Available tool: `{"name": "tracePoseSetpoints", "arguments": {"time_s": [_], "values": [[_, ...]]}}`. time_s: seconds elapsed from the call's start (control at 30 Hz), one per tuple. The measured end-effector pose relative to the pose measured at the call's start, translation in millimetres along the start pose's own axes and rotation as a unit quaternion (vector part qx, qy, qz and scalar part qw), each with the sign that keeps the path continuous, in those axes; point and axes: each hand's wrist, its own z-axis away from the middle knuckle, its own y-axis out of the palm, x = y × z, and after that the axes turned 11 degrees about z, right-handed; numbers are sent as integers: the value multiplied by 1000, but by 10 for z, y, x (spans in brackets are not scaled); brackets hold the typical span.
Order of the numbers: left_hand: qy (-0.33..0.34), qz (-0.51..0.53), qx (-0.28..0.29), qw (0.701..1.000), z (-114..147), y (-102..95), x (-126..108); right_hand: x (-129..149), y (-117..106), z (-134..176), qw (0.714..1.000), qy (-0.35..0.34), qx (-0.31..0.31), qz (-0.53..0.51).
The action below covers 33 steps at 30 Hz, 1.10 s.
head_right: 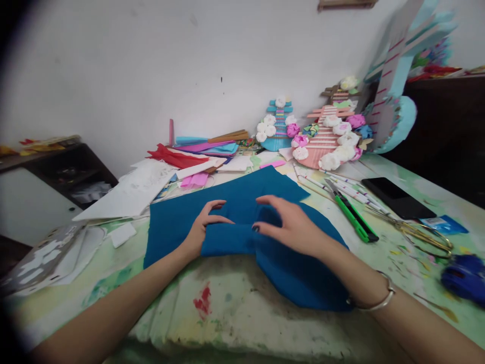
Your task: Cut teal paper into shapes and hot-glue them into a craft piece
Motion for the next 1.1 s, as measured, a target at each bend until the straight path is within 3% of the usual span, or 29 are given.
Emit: {"name": "tracePoseSetpoints", "arguments": {"time_s": [0.1,0.23,0.43,0.67,0.83,0.97,1.1], "values": [[57,-49,-20,997,12,3,6,-473,-134,75,983,149,-97,40],[128,-67,-9,990,7,-1,-63,-954,-153,173,949,293,-55,-102],[97,26,12,995,84,17,-225,-924,-83,208,900,331,15,-282],[107,33,25,993,134,-31,-287,-887,1,254,850,379,23,-365],[124,-1,42,991,132,-30,-302,-821,2,254,842,364,21,-397],[119,-53,14,991,164,-13,-297,-771,-29,249,839,366,15,-401],[175,-70,-26,982,187,-20,-263,-770,-37,246,839,365,8,-403]]}}
